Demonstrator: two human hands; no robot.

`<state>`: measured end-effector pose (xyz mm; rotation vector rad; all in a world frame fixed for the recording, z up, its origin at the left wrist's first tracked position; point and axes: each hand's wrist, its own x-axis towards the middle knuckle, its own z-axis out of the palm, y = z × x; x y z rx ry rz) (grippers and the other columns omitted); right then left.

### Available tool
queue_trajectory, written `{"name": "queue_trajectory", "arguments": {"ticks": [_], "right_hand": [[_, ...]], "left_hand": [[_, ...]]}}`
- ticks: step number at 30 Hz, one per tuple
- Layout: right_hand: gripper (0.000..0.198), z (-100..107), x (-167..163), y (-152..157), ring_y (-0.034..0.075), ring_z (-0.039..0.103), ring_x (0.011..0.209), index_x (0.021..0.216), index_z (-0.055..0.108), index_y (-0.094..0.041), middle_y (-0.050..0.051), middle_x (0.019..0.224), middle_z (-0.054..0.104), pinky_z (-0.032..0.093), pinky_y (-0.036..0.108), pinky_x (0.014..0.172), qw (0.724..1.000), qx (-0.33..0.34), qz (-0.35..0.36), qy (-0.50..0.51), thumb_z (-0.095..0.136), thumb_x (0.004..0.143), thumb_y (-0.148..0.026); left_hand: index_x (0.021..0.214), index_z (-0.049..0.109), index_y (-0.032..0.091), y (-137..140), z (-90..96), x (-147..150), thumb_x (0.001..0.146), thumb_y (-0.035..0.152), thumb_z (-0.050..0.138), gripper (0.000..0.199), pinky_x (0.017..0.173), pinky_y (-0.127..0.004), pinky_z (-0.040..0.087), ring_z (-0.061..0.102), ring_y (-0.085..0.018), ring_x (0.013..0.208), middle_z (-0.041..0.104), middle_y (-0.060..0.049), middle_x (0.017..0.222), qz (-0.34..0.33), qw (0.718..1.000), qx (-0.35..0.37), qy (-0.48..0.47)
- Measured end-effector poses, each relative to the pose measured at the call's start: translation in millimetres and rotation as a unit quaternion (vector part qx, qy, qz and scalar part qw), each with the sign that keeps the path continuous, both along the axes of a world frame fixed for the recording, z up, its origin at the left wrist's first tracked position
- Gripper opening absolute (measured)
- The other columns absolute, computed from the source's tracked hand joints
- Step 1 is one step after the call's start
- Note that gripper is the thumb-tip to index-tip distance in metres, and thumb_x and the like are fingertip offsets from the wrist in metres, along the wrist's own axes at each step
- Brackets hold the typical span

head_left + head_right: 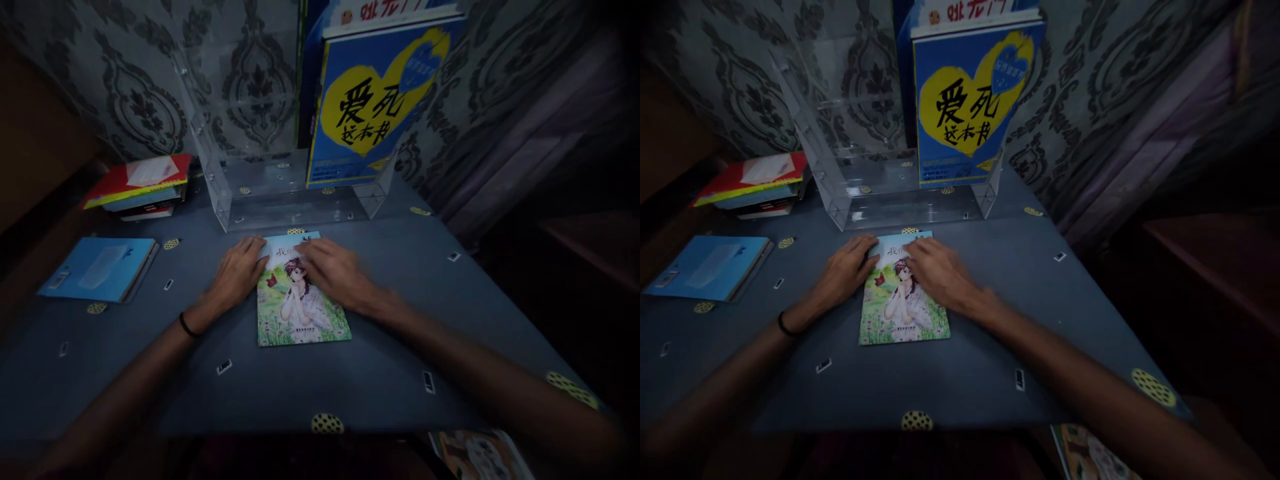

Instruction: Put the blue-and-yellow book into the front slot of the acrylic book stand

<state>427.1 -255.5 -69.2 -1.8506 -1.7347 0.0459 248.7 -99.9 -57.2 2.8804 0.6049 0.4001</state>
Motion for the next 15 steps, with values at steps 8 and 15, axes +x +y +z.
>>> {"name": "queue_trajectory", "arguments": {"ticks": [8,15], "right_hand": [[0.047,-16.9,-11.3,39.7,0.030,0.042,0.146,0.145,0.051,-0.016,0.015,0.155,0.050,0.032,0.054,0.123,0.994,-0.059,0.049,-0.079,0.046,0.104,-0.036],[0.048,-21.2,48.0,-3.9,0.030,0.052,0.139,0.144,0.055,-0.015,0.015,0.147,0.058,0.039,0.054,0.118,0.993,-0.062,-0.069,-0.077,0.036,0.104,-0.035]], "left_hand": [[0.132,0.058,0.013,14.7,-16.8,-1.9,0.102,0.028,0.042,0.037,0.112,-0.047,0.044,0.055,-0.029,0.135,0.060,-0.016,0.144,-0.028,0.999,-0.016,-0.018],[0.134,0.058,0.018,14.1,-19.1,-2.2,0.104,0.031,0.039,0.038,0.114,-0.049,0.043,0.051,-0.027,0.139,0.058,-0.011,0.148,-0.015,1.000,-0.019,-0.015]]}}
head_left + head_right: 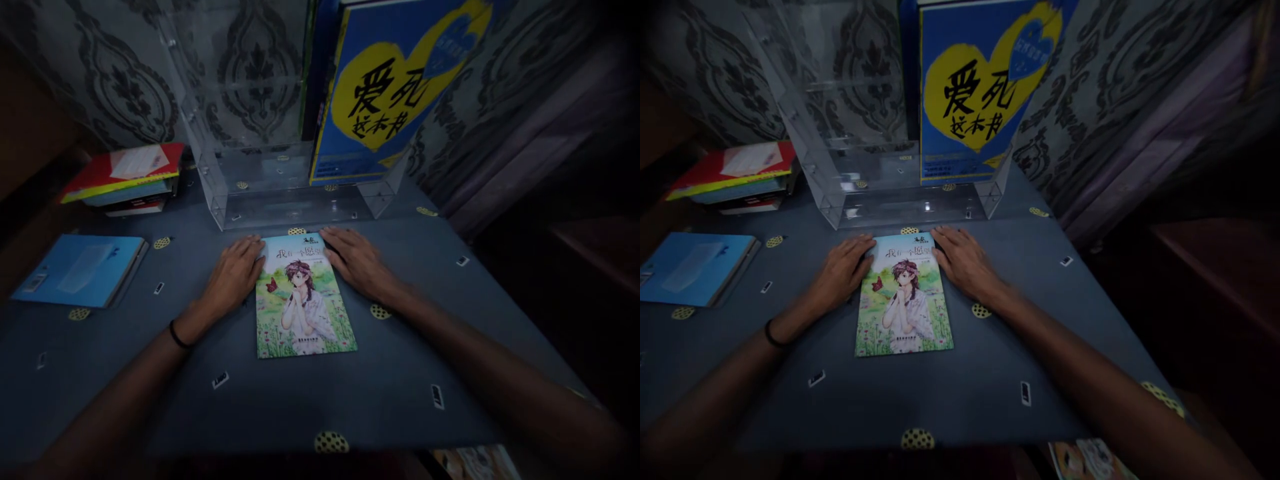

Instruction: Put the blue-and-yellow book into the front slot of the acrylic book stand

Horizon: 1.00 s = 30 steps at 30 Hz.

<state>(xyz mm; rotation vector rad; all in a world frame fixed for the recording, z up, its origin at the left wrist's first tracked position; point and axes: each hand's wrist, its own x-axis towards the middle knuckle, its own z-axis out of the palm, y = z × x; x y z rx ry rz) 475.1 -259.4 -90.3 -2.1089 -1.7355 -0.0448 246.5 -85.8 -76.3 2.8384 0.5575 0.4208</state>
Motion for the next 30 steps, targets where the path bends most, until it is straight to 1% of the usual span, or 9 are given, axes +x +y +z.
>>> {"name": "queue_trajectory", "arguments": {"ticks": [3,6,11,15,18,21,24,27,30], "right_hand": [[0.049,-3.8,5.4,-5.9,0.030,0.048,0.143,0.144,0.055,-0.013,0.015,0.149,0.056,0.037,0.053,0.120,1.000,-0.002,0.003,0.008,0.036,0.104,-0.034],[0.050,-4.4,4.9,-4.2,0.030,0.047,0.143,0.144,0.056,-0.013,0.015,0.150,0.055,0.035,0.054,0.121,1.000,-0.003,0.005,0.022,0.037,0.103,-0.035],[0.049,-3.3,5.1,-2.3,0.030,0.048,0.142,0.143,0.057,-0.017,0.012,0.150,0.055,0.035,0.057,0.120,0.999,0.006,0.006,0.037,0.036,0.103,-0.036],[0.049,-2.7,6.3,-3.3,0.029,0.048,0.142,0.143,0.057,-0.016,0.013,0.150,0.056,0.035,0.056,0.119,0.999,0.008,0.011,0.037,0.032,0.104,-0.032],[0.049,-3.1,8.1,-4.1,0.029,0.047,0.142,0.145,0.055,-0.016,0.013,0.151,0.055,0.035,0.056,0.118,0.999,0.005,0.022,0.039,0.033,0.103,-0.026],[0.049,-3.6,9.3,-4.7,0.029,0.045,0.143,0.147,0.053,-0.018,0.012,0.153,0.053,0.034,0.057,0.117,0.999,0.010,0.028,0.038,0.034,0.102,-0.025],[0.049,-3.4,9.4,-5.0,0.030,0.044,0.144,0.148,0.052,-0.015,0.014,0.154,0.052,0.033,0.055,0.118,0.999,0.005,0.032,0.034,0.034,0.103,-0.026],[0.048,-3.1,9.1,-5.1,0.030,0.044,0.144,0.148,0.052,-0.016,0.014,0.154,0.051,0.032,0.055,0.119,0.999,-0.001,0.031,0.032,0.034,0.104,-0.027],[0.048,-4.4,9.3,-4.8,0.030,0.045,0.143,0.148,0.052,-0.019,0.012,0.154,0.052,0.033,0.056,0.119,0.999,0.007,0.031,0.029,0.034,0.105,-0.028]], "left_hand": [[0.134,0.059,0.017,-0.5,-1.7,0.3,0.104,0.030,0.038,0.038,0.113,-0.049,0.043,0.049,-0.028,0.140,0.059,-0.013,0.146,-0.002,1.000,0.018,-0.003],[0.134,0.059,0.016,-2.2,0.8,3.6,0.104,0.029,0.039,0.038,0.110,-0.051,0.044,0.047,-0.031,0.141,0.060,-0.015,0.143,-0.014,0.998,0.057,-0.006],[0.132,0.061,0.012,-7.2,11.3,25.7,0.104,0.030,0.040,0.039,0.108,-0.052,0.044,0.050,-0.034,0.130,0.059,-0.019,0.134,-0.073,0.990,0.120,0.006],[0.138,0.058,0.018,-14.1,14.6,52.2,0.104,0.027,0.038,0.040,0.104,-0.051,0.046,0.049,-0.032,0.124,0.054,-0.017,0.132,-0.126,0.986,0.107,0.015],[0.139,0.058,0.024,-26.9,17.4,61.1,0.104,0.024,0.038,0.040,0.103,-0.052,0.043,0.045,-0.032,0.124,0.050,-0.016,0.135,-0.159,0.982,0.096,0.027],[0.138,0.060,0.030,-48.7,24.4,52.9,0.105,0.024,0.038,0.040,0.103,-0.050,0.040,0.044,-0.031,0.121,0.049,-0.012,0.134,-0.199,0.974,0.089,0.059],[0.143,0.056,0.036,-74.6,32.1,32.1,0.107,0.025,0.035,0.043,0.098,-0.045,0.041,0.044,-0.027,0.113,0.052,-0.010,0.126,-0.252,0.960,0.082,0.095],[0.146,0.052,0.039,-96.4,36.6,9.0,0.107,0.019,0.034,0.048,0.096,-0.041,0.043,0.045,-0.024,0.108,0.052,-0.009,0.124,-0.301,0.945,0.070,0.105],[0.147,0.052,0.040,-109.3,38.6,-7.6,0.106,0.015,0.036,0.051,0.096,-0.039,0.044,0.046,-0.023,0.108,0.051,-0.009,0.125,-0.312,0.944,0.043,0.103]]}}
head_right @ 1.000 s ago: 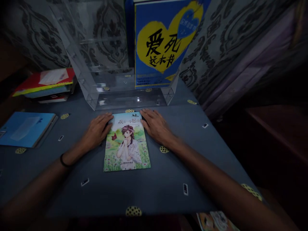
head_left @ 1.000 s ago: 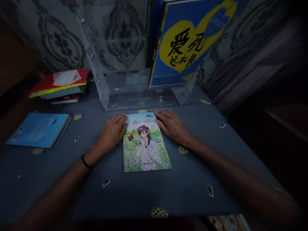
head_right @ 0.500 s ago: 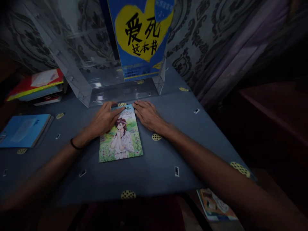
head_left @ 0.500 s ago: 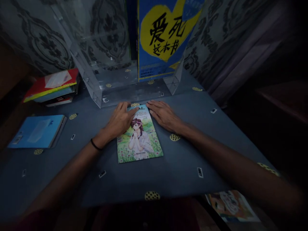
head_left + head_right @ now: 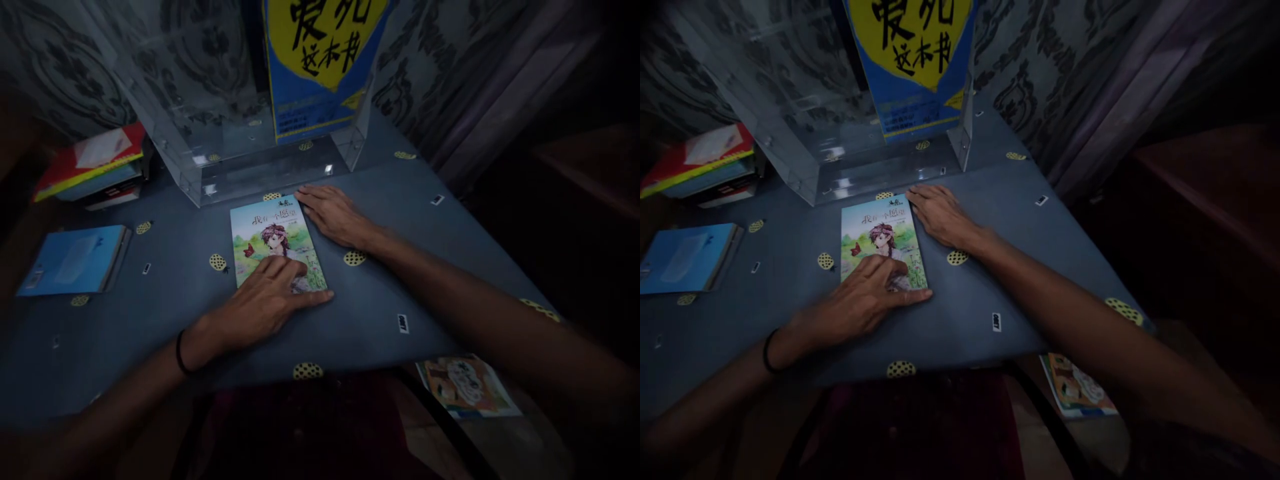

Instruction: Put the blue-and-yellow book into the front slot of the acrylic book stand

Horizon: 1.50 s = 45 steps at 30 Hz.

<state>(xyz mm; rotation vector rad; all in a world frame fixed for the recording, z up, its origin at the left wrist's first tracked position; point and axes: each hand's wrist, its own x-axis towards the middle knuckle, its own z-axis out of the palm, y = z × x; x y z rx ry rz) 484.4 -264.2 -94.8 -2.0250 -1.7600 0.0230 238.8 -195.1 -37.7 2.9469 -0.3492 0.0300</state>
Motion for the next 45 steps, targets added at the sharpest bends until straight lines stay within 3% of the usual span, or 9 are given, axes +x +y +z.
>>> {"name": "queue_trajectory", "arguments": {"ticks": [5,10,16,21,26,29,38,42,45], "right_hand": [[0.046,-5.7,-0.1,0.0,0.029,0.049,0.141,0.144,0.055,-0.021,0.011,0.150,0.056,0.037,0.055,0.116,1.000,0.021,-0.009,-0.008,0.033,0.105,-0.030],[0.045,2.3,-14.0,3.4,0.032,0.048,0.141,0.140,0.058,-0.017,0.015,0.149,0.056,0.037,0.059,0.115,0.999,0.045,-0.015,-0.010,0.038,0.104,-0.033],[0.040,25.9,-71.9,23.2,0.029,0.050,0.139,0.135,0.064,-0.017,0.014,0.145,0.060,0.041,0.054,0.116,0.990,0.033,0.140,0.006,0.043,0.104,-0.030],[0.042,20.8,-127.1,3.4,0.024,0.049,0.142,0.144,0.057,-0.023,0.008,0.148,0.058,0.037,0.054,0.121,0.968,-0.005,0.246,0.041,0.038,0.107,-0.028],[0.042,24.2,-139.8,-41.7,0.019,0.046,0.144,0.147,0.054,-0.024,0.006,0.152,0.054,0.036,0.048,0.123,0.948,-0.032,0.306,0.080,0.044,0.106,-0.023],[0.039,29.8,-126.0,-51.0,0.022,0.049,0.142,0.142,0.059,-0.024,0.007,0.149,0.057,0.040,0.051,0.120,0.960,-0.018,0.264,0.094,0.045,0.106,-0.028],[0.050,11.2,-74.1,-22.5,0.039,0.042,0.145,0.144,0.054,-0.015,0.021,0.155,0.046,0.043,0.066,0.110,1.000,-0.007,-0.022,0.003,0.038,0.105,-0.041],[0.051,5.3,-72.5,-12.2,0.041,0.039,0.146,0.144,0.054,-0.012,0.024,0.156,0.043,0.040,0.066,0.112,0.999,-0.004,-0.041,0.002,0.036,0.104,-0.040],[0.048,1.3,-73.1,-10.5,0.040,0.035,0.149,0.144,0.052,-0.018,0.019,0.158,0.042,0.038,0.066,0.114,0.999,0.013,-0.036,0.018,0.036,0.105,-0.039]], "left_hand": [[0.141,0.058,0.037,4.2,-3.6,-9.9,0.106,0.018,0.038,0.045,0.099,-0.041,0.047,0.049,-0.022,0.114,0.054,-0.008,0.129,0.005,0.999,-0.045,-0.009],[0.139,0.058,0.027,57.8,-21.4,-11.0,0.107,0.028,0.037,0.038,0.103,-0.047,0.047,0.052,-0.025,0.123,0.056,-0.012,0.135,0.076,0.992,-0.044,-0.087],[0.138,0.058,0.016,131.9,-38.0,-6.3,0.104,0.029,0.040,0.040,0.112,-0.049,0.043,0.055,-0.026,0.129,0.057,-0.016,0.140,0.216,0.966,-0.077,-0.121],[0.138,0.059,0.019,139.6,-45.2,-4.0,0.103,0.025,0.040,0.041,0.111,-0.047,0.044,0.057,-0.025,0.127,0.061,-0.013,0.138,0.235,0.961,-0.071,-0.128],[0.137,0.060,0.017,137.4,-49.9,-4.4,0.103,0.025,0.038,0.042,0.114,-0.047,0.041,0.056,-0.025,0.132,0.061,-0.015,0.141,0.234,0.959,-0.076,-0.140],[0.139,0.059,0.016,136.6,-52.9,-4.7,0.103,0.026,0.038,0.043,0.118,-0.050,0.037,0.050,-0.026,0.140,0.059,-0.016,0.145,0.241,0.957,-0.084,-0.140],[0.136,0.060,0.017,120.7,-53.0,-6.7,0.100,0.024,0.040,0.042,0.119,-0.055,0.036,0.050,-0.029,0.142,0.059,-0.016,0.146,0.270,0.945,-0.118,-0.144],[0.135,0.062,0.017,112.4,-45.4,-6.8,0.098,0.027,0.045,0.042,0.120,-0.053,0.036,0.053,-0.029,0.139,0.062,-0.013,0.143,0.284,0.922,-0.214,-0.153],[0.138,0.060,0.019,110.2,-39.8,-5.7,0.094,0.032,0.055,0.046,0.117,-0.049,0.041,0.056,-0.029,0.135,0.064,-0.013,0.141,0.310,0.864,-0.370,-0.145]]}}
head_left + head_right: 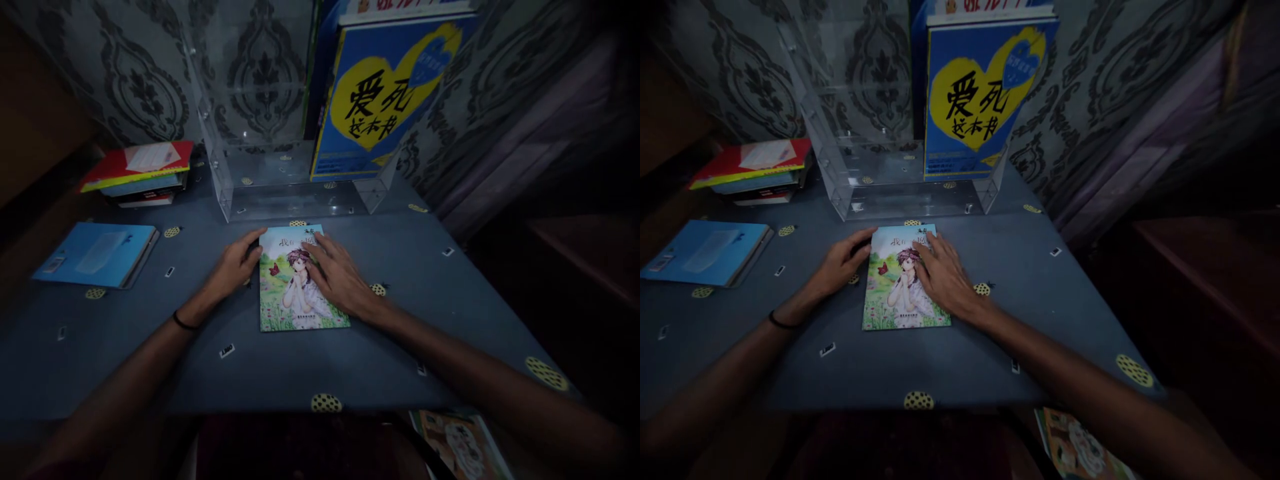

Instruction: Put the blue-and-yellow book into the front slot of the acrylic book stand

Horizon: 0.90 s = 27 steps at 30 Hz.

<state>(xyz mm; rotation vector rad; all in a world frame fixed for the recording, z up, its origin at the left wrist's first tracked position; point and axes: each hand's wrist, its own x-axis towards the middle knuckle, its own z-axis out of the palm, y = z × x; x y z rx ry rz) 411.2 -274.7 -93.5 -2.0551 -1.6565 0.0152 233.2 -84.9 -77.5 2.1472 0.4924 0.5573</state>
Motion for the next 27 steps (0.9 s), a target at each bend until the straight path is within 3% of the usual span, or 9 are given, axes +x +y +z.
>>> {"name": "queue_trajectory", "arguments": {"ticks": [4,8,12,18,22,27], "right_hand": [[0.046,-2.6,1.5,-1.5,0.038,0.033,0.150,0.144,0.050,-0.021,0.016,0.159,0.041,0.038,0.066,0.115,1.000,0.008,0.004,0.014,0.036,0.105,-0.041],[0.048,-2.2,2.5,-1.7,0.039,0.032,0.150,0.144,0.050,-0.019,0.018,0.160,0.040,0.038,0.065,0.116,1.000,-0.001,0.004,0.020,0.035,0.106,-0.044],[0.048,-3.8,2.2,-1.4,0.039,0.030,0.151,0.145,0.049,-0.019,0.019,0.160,0.038,0.036,0.066,0.117,1.000,0.004,0.006,0.025,0.034,0.106,-0.043],[0.051,-6.8,3.9,-3.7,0.037,0.026,0.153,0.150,0.042,-0.024,0.015,0.163,0.034,0.034,0.066,0.119,0.999,0.018,0.002,0.041,0.030,0.107,-0.049],[0.053,-5.9,4.4,-4.8,0.037,0.023,0.154,0.151,0.040,-0.024,0.015,0.164,0.032,0.033,0.065,0.120,0.999,0.017,-0.001,0.044,0.029,0.107,-0.052],[0.056,-2.0,1.9,-4.6,0.037,0.028,0.153,0.152,0.038,-0.024,0.017,0.164,0.030,0.037,0.063,0.118,0.998,0.014,0.005,0.067,0.028,0.107,-0.055]], "left_hand": [[0.142,0.054,0.018,-1.8,4.3,2.9,0.089,0.029,0.064,0.055,0.114,-0.049,0.045,0.058,-0.029,0.134,0.064,-0.015,0.138,0.038,0.970,-0.230,-0.072],[0.132,0.057,0.018,-5.5,12.6,5.8,0.085,0.016,0.065,0.048,0.113,-0.047,0.049,0.060,-0.028,0.131,0.060,-0.016,0.140,0.099,0.934,-0.327,-0.100],[0.115,0.059,0.017,-10.3,27.2,8.6,0.085,0.008,0.064,0.031,0.111,-0.042,0.052,0.065,-0.024,0.125,0.066,-0.014,0.126,0.140,0.889,-0.423,-0.102],[0.106,0.062,0.014,-13.2,37.8,10.7,0.086,0.005,0.066,0.023,0.103,-0.037,0.057,0.069,-0.022,0.117,0.073,-0.011,0.110,0.159,0.860,-0.475,-0.095],[0.100,0.066,0.013,-7.7,39.2,9.0,0.086,0.002,0.065,0.019,0.077,-0.023,0.062,0.072,-0.017,0.103,0.075,-0.010,0.103,0.162,0.844,-0.504,-0.088],[0.095,0.069,0.011,-14.0,36.3,10.4,0.081,0.009,0.075,0.016,0.050,-0.017,0.053,0.069,-0.012,0.065,0.074,-0.006,0.082,0.055,0.842,-0.536,-0.034]]}}
